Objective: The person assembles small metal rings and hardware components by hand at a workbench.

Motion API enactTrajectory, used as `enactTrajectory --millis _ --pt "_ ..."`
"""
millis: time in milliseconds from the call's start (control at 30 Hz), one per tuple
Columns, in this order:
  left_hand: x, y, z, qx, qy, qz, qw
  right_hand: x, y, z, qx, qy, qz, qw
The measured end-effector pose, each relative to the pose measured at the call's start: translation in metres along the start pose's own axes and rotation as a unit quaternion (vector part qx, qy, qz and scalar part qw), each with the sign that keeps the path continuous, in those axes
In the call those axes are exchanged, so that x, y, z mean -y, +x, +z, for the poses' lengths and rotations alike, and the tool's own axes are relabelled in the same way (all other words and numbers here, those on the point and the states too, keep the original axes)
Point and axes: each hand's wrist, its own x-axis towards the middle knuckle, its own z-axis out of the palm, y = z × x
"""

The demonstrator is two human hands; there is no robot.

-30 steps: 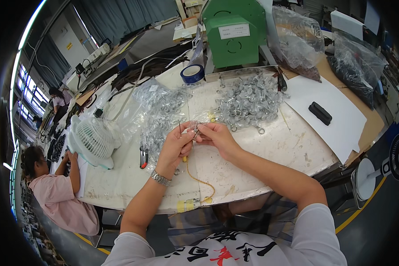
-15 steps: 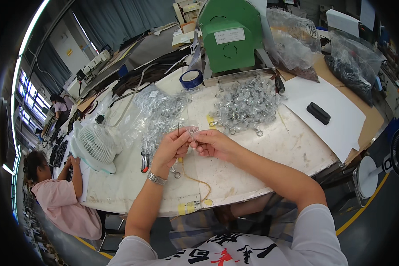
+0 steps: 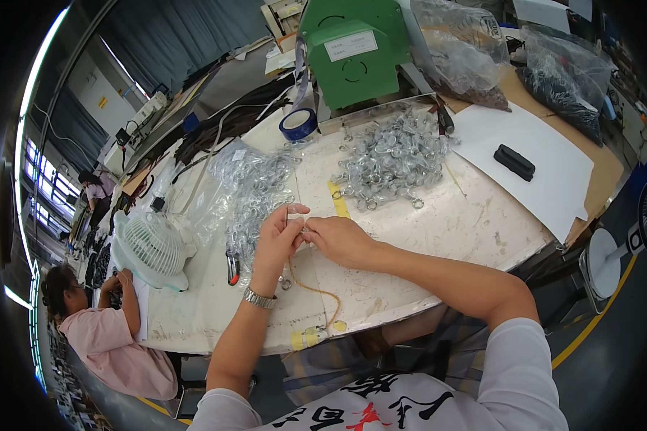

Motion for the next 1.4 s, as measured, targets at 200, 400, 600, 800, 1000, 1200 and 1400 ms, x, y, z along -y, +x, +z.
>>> enactTrajectory --millis 200,400,600,800,1000,1200,1400 --pt "0.013 0.011 -0.037 -0.004 -0.033 -0.051 0.998 0.017 0.011 -0.028 0.058 0.183 0.070 0.979" --pt "-0.018 0.001 -0.026 0.158 0.074 -0.009 0.985 0.000 0.014 -0.025 0.107 0.343 0.128 0.925" --pt "-0.012 -0.004 -0.027 0.197 0.124 -0.015 0.972 -0.005 0.016 -0.020 0.146 0.367 0.157 0.905" --pt "-0.007 -0.002 -0.018 0.146 0.129 0.035 0.980 0.007 0.012 -0.033 0.169 0.406 0.161 0.884" --pt "0.015 -0.003 -0.005 -0.002 0.286 0.171 0.943 0.010 0.015 -0.027 0.175 0.373 0.168 0.896" --pt "-0.010 0.012 -0.048 -0.003 -0.037 -0.004 0.999 0.007 0.032 -0.087 -0.089 0.764 0.221 0.599" --pt "0.012 0.012 -0.089 -0.224 -0.288 0.060 0.929 0.013 0.050 -0.026 0.028 0.385 0.157 0.909"
